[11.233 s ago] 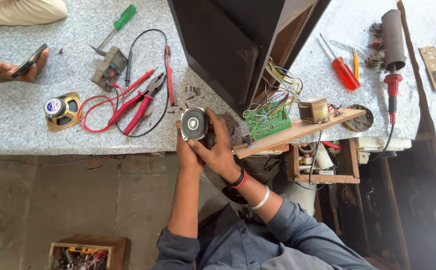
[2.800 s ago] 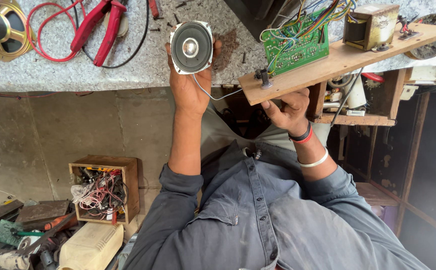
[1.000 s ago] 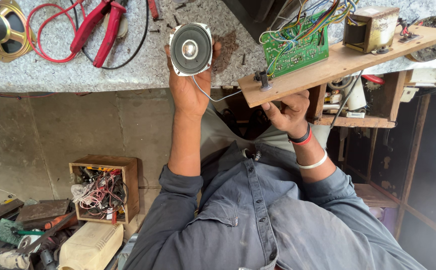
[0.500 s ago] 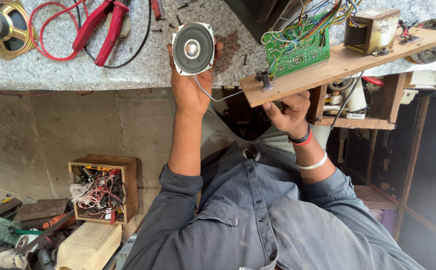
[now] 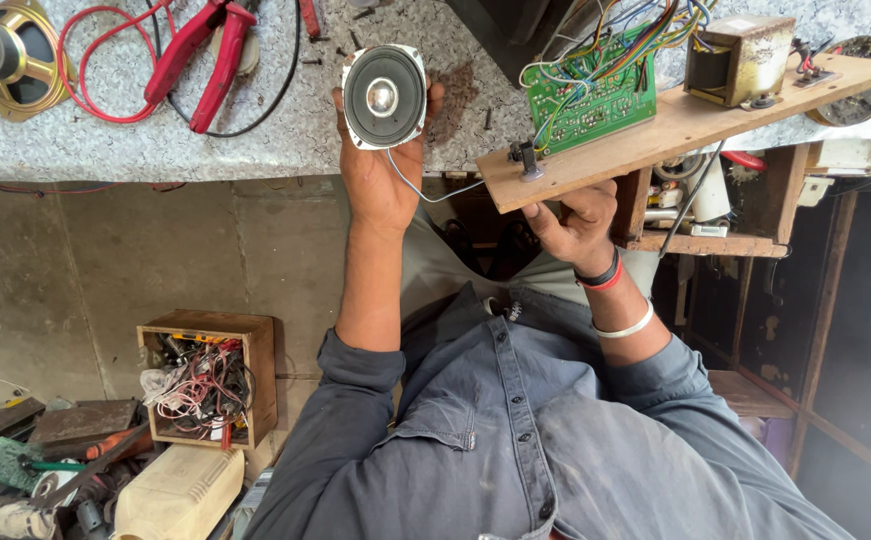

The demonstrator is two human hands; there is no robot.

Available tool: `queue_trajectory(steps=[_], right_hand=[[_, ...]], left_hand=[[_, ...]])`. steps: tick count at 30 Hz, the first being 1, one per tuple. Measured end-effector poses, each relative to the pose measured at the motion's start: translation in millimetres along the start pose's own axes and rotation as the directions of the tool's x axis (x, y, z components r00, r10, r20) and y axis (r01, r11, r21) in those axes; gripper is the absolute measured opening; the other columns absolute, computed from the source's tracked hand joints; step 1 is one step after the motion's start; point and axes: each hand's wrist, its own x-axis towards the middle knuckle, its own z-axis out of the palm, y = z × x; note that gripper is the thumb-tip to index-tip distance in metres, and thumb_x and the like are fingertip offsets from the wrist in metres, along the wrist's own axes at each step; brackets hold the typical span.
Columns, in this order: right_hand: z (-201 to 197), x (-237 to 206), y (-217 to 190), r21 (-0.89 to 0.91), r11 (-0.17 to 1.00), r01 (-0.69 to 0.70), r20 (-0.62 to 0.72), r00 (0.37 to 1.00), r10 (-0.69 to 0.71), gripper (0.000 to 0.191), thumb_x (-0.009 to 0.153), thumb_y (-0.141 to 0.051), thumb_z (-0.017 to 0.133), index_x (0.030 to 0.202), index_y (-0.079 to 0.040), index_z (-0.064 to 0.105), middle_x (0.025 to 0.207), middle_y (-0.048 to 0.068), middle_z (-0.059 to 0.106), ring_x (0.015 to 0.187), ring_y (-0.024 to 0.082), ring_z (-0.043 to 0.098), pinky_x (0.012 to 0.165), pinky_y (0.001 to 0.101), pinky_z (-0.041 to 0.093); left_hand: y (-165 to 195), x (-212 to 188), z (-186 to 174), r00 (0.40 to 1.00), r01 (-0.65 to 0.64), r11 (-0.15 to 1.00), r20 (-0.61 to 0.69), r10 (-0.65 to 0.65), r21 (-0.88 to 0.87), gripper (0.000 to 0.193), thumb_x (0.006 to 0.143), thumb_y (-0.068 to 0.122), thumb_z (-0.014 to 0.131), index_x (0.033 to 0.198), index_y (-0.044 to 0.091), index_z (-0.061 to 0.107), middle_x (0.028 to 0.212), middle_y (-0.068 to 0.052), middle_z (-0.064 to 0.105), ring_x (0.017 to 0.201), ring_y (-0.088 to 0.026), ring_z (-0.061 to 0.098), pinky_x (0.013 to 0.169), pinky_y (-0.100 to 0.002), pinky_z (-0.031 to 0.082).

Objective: The person holds a small speaker at a repair bench, positions its wire against a terminal, and solders the connection using a soldering iron. They then handle the speaker and the amplifier board on the bench while working on the wiring.

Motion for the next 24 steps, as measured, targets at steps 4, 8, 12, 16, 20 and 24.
queue_trajectory(steps=[4,8,12,16,20,24], right_hand=[[0.3,-0.4,1.3,0.013,1.000,-0.014,0.001,1.000,0.014,0.018,0.092,-0.013,0.077,0.101,0.003,0.076,0.092,0.013,0.075,0.083,0.022,0.071,0.079,0.0305,0.053],[-0.7,-0.1,1.0,0.012,1.000,-0.006,-0.003,1.000,0.006,0.018,0.092,-0.013,0.077,0.101,0.002,0.076,0.093,0.013,0.075,0.084,0.022,0.071,0.080,0.0309,0.053],[-2.5,0.4,-0.3,-0.011,1.000,-0.018,0.000,1.000,0.018,0.019,0.092,-0.013,0.077,0.102,0.003,0.076,0.094,0.013,0.075,0.084,0.023,0.072,0.080,0.0310,0.053],[-2.0,1.2,0.2,-0.008,1.000,-0.019,-0.009,1.000,0.019,0.018,0.092,-0.013,0.077,0.101,0.002,0.076,0.092,0.013,0.075,0.083,0.022,0.072,0.079,0.0310,0.053],[-2.4,1.5,2.1,-0.023,1.000,-0.012,-0.011,1.000,0.012,0.018,0.092,-0.014,0.077,0.100,0.002,0.076,0.091,0.013,0.074,0.082,0.023,0.072,0.079,0.0313,0.053],[-2.5,0.7,2.2,-0.030,0.999,-0.025,-0.015,1.000,0.025,0.019,0.092,-0.014,0.078,0.099,0.003,0.076,0.087,0.012,0.074,0.078,0.021,0.070,0.075,0.0306,0.052]], left_hand=[[-0.2,0.1,0.1,1.000,0.004,1.000,0.005,-0.004,-0.028,0.054,0.115,0.048,0.042,0.142,0.003,0.054,0.133,-0.015,0.067,0.126,-0.028,0.066,0.117,-0.046,0.054],[-2.3,1.0,0.1,1.000,0.004,0.999,-0.007,-0.005,-0.034,0.055,0.114,0.047,0.042,0.142,0.002,0.054,0.133,-0.016,0.067,0.125,-0.029,0.066,0.116,-0.046,0.054],[-4.0,2.8,-0.6,1.000,-0.002,0.999,0.010,0.003,-0.036,0.055,0.114,0.047,0.042,0.143,0.002,0.054,0.135,-0.016,0.067,0.126,-0.029,0.066,0.117,-0.045,0.054],[-4.1,3.7,-1.9,1.000,-0.004,0.999,0.028,0.005,-0.040,0.055,0.115,0.047,0.042,0.144,0.002,0.054,0.136,-0.016,0.066,0.128,-0.029,0.066,0.118,-0.045,0.053],[-4.6,4.9,-2.3,0.999,-0.013,0.999,0.044,0.015,-0.049,0.053,0.116,0.046,0.041,0.144,0.003,0.054,0.136,-0.014,0.066,0.128,-0.028,0.065,0.116,-0.044,0.053],[-5.5,5.4,-2.4,0.998,-0.014,0.999,0.054,0.017,-0.051,0.053,0.116,0.046,0.041,0.144,0.003,0.054,0.136,-0.015,0.066,0.128,-0.028,0.065,0.118,-0.046,0.053]])
